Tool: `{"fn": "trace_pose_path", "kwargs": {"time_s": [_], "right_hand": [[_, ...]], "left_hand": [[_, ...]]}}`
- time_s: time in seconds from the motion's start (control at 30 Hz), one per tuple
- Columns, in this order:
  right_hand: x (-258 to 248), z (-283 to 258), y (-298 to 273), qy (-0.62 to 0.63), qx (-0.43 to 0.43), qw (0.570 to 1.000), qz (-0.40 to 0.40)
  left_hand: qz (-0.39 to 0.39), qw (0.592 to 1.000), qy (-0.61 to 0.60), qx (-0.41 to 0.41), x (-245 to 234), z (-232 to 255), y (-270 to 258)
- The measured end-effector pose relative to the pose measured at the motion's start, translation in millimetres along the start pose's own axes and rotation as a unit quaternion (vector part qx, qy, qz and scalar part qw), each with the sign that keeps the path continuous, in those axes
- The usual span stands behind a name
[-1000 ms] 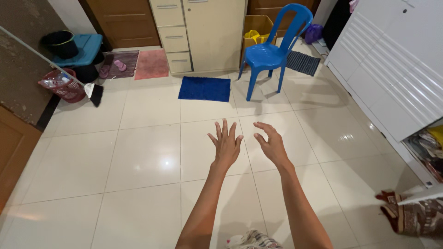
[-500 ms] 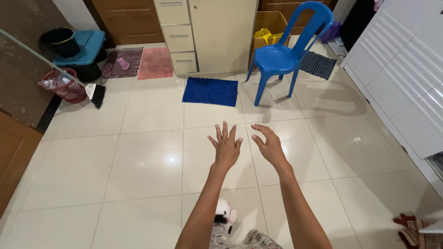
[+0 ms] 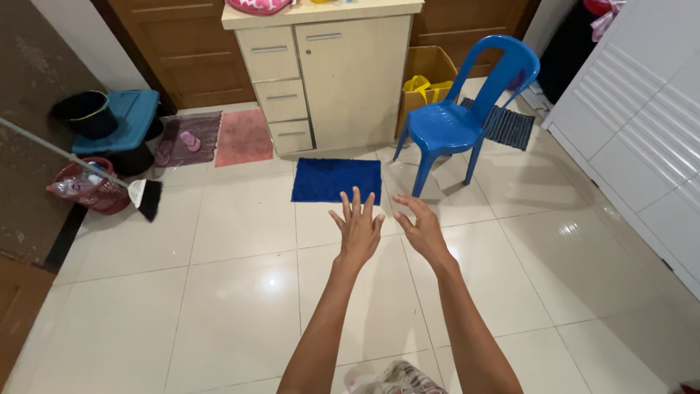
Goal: The person folds a white towel on a table, places a neck pillow into a closet, and then organizes several personal care containers on a dresser.
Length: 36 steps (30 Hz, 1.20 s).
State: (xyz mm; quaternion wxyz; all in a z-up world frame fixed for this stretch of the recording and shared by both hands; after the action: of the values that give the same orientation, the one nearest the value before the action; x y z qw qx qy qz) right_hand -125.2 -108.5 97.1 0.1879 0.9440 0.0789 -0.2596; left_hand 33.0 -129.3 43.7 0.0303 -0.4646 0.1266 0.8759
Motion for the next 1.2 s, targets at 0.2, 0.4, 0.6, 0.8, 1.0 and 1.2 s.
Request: {"fn": "trace_pose_path", "kwargs": {"time_s": [0.2, 0.4, 0.6, 0.8, 1.0, 1.2], "right_hand": [[8.8, 19.8, 43.9, 0.000, 0.009, 1.000, -0.009], [-2.2, 52.9, 85.5, -0.009, -0.018, 1.000, 0.002], [-43.9, 108.2, 133.6, -0.025, -0.028, 0.999, 0.037], [-110.6, 163.8, 183.0, -0.037, -0.027, 0.997, 0.061], [-194.0, 206.3, 214.2, -0.012, 0.036, 0.993, 0.114], [-242.9, 249.6, 215.7, -0.055, 0.063, 0.986, 0.147]], "left_hand": [[-0.007, 1.000, -0.006, 0.004, 6.2, -21.3, 42.8], [-0.007, 1.000, -0.016, 0.013, 26.1, -23.6, 91.4], [-0.014, 0.999, -0.023, 0.031, 56.3, -6.2, 161.9], [-0.037, 0.998, -0.028, 0.052, 89.2, 38.4, 255.0], [-0.059, 0.994, -0.034, 0.087, 128.9, 91.9, 327.6], [-0.108, 0.987, -0.044, 0.114, 175.9, 130.0, 371.5]]}}
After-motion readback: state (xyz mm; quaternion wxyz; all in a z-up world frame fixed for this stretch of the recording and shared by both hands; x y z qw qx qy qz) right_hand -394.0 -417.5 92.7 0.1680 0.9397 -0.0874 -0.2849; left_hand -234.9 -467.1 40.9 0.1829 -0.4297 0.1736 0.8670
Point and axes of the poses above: each hand's wrist, its own y-axis towards the middle knuckle, its own x-axis out of the palm, z = x × y, the point moved 5 cm from there along y, towards the middle knuckle, and after that the axes turned 10 degrees about -z, right-handed, at the moved point
